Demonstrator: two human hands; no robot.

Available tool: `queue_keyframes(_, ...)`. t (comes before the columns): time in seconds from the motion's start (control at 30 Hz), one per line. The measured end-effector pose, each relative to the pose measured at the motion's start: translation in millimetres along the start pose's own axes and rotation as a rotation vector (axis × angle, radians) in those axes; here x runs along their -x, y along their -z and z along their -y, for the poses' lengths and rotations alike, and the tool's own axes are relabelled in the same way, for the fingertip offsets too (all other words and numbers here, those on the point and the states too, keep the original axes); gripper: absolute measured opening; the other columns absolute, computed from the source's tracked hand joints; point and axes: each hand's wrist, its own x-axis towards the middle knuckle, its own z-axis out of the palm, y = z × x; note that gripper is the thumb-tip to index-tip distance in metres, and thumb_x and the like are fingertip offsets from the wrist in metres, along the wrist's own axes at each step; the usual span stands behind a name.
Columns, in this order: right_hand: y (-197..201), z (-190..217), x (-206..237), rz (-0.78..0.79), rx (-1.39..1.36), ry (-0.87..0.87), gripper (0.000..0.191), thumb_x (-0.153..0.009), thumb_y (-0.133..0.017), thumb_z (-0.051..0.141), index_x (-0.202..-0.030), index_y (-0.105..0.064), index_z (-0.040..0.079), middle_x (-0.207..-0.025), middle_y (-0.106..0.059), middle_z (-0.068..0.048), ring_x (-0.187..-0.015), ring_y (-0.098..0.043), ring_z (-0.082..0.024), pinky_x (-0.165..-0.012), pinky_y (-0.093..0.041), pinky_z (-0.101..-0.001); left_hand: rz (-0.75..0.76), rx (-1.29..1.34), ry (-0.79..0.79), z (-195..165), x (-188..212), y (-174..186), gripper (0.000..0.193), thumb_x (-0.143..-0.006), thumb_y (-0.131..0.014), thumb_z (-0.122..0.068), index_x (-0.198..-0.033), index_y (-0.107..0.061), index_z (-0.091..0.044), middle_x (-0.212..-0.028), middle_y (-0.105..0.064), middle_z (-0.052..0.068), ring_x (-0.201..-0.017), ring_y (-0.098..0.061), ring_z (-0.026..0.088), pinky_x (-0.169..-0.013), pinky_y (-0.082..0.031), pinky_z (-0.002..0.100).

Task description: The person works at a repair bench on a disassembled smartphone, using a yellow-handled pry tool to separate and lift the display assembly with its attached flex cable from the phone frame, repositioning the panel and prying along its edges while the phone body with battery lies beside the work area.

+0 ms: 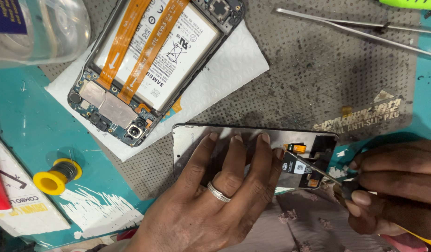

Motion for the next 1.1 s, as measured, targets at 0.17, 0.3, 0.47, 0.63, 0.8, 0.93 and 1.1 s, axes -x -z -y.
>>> queue_keyframes(0.17, -1.7, 3.2, -24.3, -0.016, -0.014, -0.036, 0.017, -0.076, -0.082, 0.018, -0.083, -0.067, 0.017, -0.073, -0.068, -0.005, -0.075, -0.073, -0.022, -0.071, -0.066, -0.0452, -0.009, 0.001, 0.004, -0.3, 0.1, -0.2, 0.045, -0.105, -0.049, -0.035, -0.137, -0.068, -0.009, -0.137, -0.06, 0.01, -0.13, -0.057, 0.029, -0.115, -0.043, 0.051)
queue_keyframes(0.3, 8.1, 4.1, -33.0, 0.091, -0.118, -0.08, 0.019, -0.076, -0.082, 0.023, -0.086, -0.067, 0.017, -0.08, -0.07, -0.005, -0.082, -0.072, -0.023, -0.075, -0.064, -0.0466, 0.002, 0.016, 0.004, -0.1, -0.2, 1.1, 0.045, -0.105, -0.049, -0.035, -0.137, -0.067, -0.009, -0.137, -0.06, 0.011, -0.13, -0.057, 0.029, -0.116, -0.043, 0.052)
queue_keyframes(0.47, 1.1, 2.3, 1.8, 0.009, -0.07, -0.067, 0.018, -0.077, -0.082, 0.021, -0.086, -0.067, 0.02, -0.083, -0.068, -0.004, -0.082, -0.071, -0.021, -0.079, -0.066, -0.0477, 0.011, 0.016, -0.017, 1.5, -0.3, 2.4, 0.046, -0.102, -0.05, -0.033, -0.137, -0.067, -0.008, -0.139, -0.06, 0.013, -0.13, -0.056, 0.03, -0.114, -0.043, 0.053)
queue_keyframes(0.63, -0.7, 3.9, 17.3, 0.038, -0.077, -0.069, 0.015, -0.079, -0.079, 0.018, -0.087, -0.067, 0.016, -0.082, -0.066, -0.004, -0.081, -0.069, -0.021, -0.076, -0.065, -0.046, 0.011, 0.019, -0.015, 1.4, -0.2, 1.3, 0.046, -0.102, -0.05, -0.033, -0.136, -0.067, -0.008, -0.138, -0.06, 0.013, -0.131, -0.056, 0.03, -0.115, -0.043, 0.053)
queue_keyframes(0.8, -12.8, 4.2, 10.8, -0.093, -0.032, -0.065, 0.014, -0.077, -0.08, 0.02, -0.081, -0.066, 0.018, -0.082, -0.067, -0.005, -0.079, -0.069, -0.021, -0.076, -0.067, -0.0464, 0.001, 0.015, -0.013, 1.1, 0.1, 0.2, 0.046, -0.102, -0.05, -0.033, -0.137, -0.067, -0.008, -0.139, -0.059, 0.013, -0.131, -0.056, 0.03, -0.115, -0.044, 0.053)
queue_keyframes(0.93, -0.7, 5.2, 15.2, 0.04, -0.015, -0.079, 0.014, -0.076, -0.082, 0.018, -0.079, -0.068, 0.019, -0.08, -0.067, -0.004, -0.079, -0.071, -0.021, -0.076, -0.066, -0.0449, 0.006, 0.035, 0.0, 0.2, 0.3, 0.0, 0.046, -0.103, -0.049, -0.033, -0.137, -0.067, -0.009, -0.141, -0.059, 0.012, -0.131, -0.056, 0.03, -0.115, -0.044, 0.053)
queue_keyframes(1.1, 8.9, 5.3, 4.5, 0.094, -0.001, -0.053, 0.016, -0.078, -0.084, 0.018, -0.08, -0.068, 0.022, -0.081, -0.068, -0.001, -0.08, -0.071, -0.021, -0.075, -0.065, -0.0416, 0.009, 0.04, 0.001, 0.4, 1.0, -0.1, 0.046, -0.102, -0.049, -0.032, -0.138, -0.067, -0.009, -0.141, -0.058, 0.013, -0.129, -0.057, 0.03, -0.114, -0.043, 0.053)
